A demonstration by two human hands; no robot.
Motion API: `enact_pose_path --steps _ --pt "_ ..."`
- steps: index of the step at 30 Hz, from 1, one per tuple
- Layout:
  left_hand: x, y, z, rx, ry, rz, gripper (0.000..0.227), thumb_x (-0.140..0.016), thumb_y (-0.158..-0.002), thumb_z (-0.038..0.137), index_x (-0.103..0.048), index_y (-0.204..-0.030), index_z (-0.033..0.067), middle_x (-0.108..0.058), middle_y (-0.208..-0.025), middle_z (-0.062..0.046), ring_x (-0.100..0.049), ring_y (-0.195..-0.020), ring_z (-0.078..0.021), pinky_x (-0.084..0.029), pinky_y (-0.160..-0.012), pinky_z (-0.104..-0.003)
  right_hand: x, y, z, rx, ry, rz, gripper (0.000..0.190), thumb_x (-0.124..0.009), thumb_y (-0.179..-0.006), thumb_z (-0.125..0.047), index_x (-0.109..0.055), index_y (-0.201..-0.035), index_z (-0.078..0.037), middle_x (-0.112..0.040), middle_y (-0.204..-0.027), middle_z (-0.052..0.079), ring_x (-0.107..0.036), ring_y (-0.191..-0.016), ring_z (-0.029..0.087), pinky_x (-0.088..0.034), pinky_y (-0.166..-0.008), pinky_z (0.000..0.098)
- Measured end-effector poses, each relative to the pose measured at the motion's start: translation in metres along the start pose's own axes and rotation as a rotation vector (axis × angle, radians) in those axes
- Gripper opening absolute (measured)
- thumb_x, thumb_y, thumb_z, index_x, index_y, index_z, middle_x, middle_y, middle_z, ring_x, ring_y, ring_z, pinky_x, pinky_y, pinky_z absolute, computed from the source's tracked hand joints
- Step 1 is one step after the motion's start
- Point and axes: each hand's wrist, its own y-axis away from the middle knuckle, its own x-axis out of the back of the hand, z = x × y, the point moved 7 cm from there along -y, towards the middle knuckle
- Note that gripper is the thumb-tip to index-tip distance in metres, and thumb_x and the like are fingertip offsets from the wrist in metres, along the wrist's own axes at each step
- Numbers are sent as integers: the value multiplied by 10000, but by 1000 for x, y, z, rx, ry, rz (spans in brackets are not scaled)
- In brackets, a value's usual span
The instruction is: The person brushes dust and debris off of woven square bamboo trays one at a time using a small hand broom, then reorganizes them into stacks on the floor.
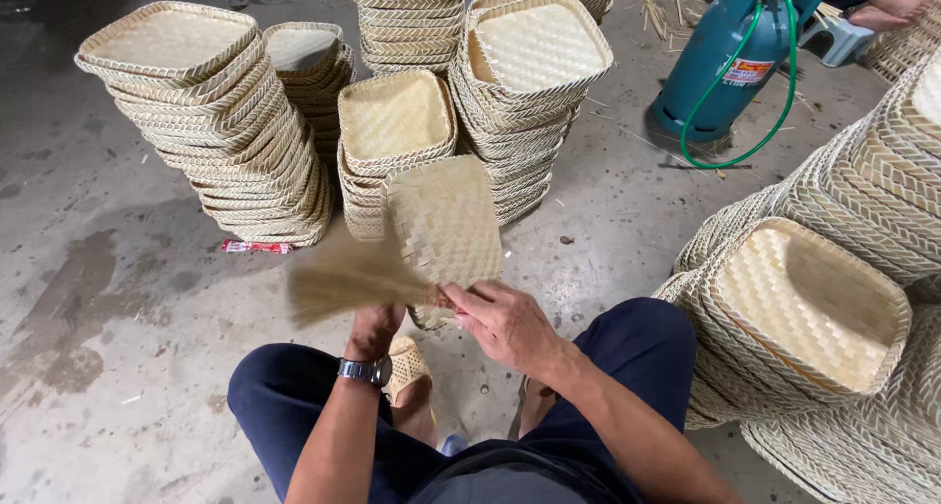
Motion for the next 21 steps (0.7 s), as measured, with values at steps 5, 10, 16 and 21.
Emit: enact_pose_path --steps 5,10,16,21 --pt "-6 8 20 -31 108 -49 217 -614 -1041 112 -706 -1190 -17 -751 -1125 -85 -688 -994 -163 -550 -937 -320 43 -1 132 -540 449 94 225 -561 -1016 -213 -771 -985 -141 -743 -904 114 -712 -745 270 -565 -643 431" --pt "3 11 38 -62 103 50 235 -619 -1013 130 -706 -1184 -5 -755 -1139 -80 -698 -1016 -168 -560 -962 -336 90 30 121 -502 369 390 245 -640 -938 -147 -706 -1161 -71 -728 -894 179 -701 -768 352 -548 -654 495" --pt "0 10 26 -55 156 6 215 -636 -1045 124 -695 -1199 -14 -741 -1139 -90 -698 -1010 -184 -565 -940 -353 43 21 28 129 394 285 377 -585 -1000 -89 -658 -1369 -63 -697 -879 131 -702 -806 321 -594 -650 398" --pt "-2 22 41 -31 43 -12 293 -608 -999 153 -703 -1225 -7 -757 -1159 -80 -710 -1030 -168 -563 -955 -324 123 31 106 -320 452 727 331 -716 -929 -66 -727 -1259 -50 -720 -863 134 -692 -694 294 -493 -581 386"
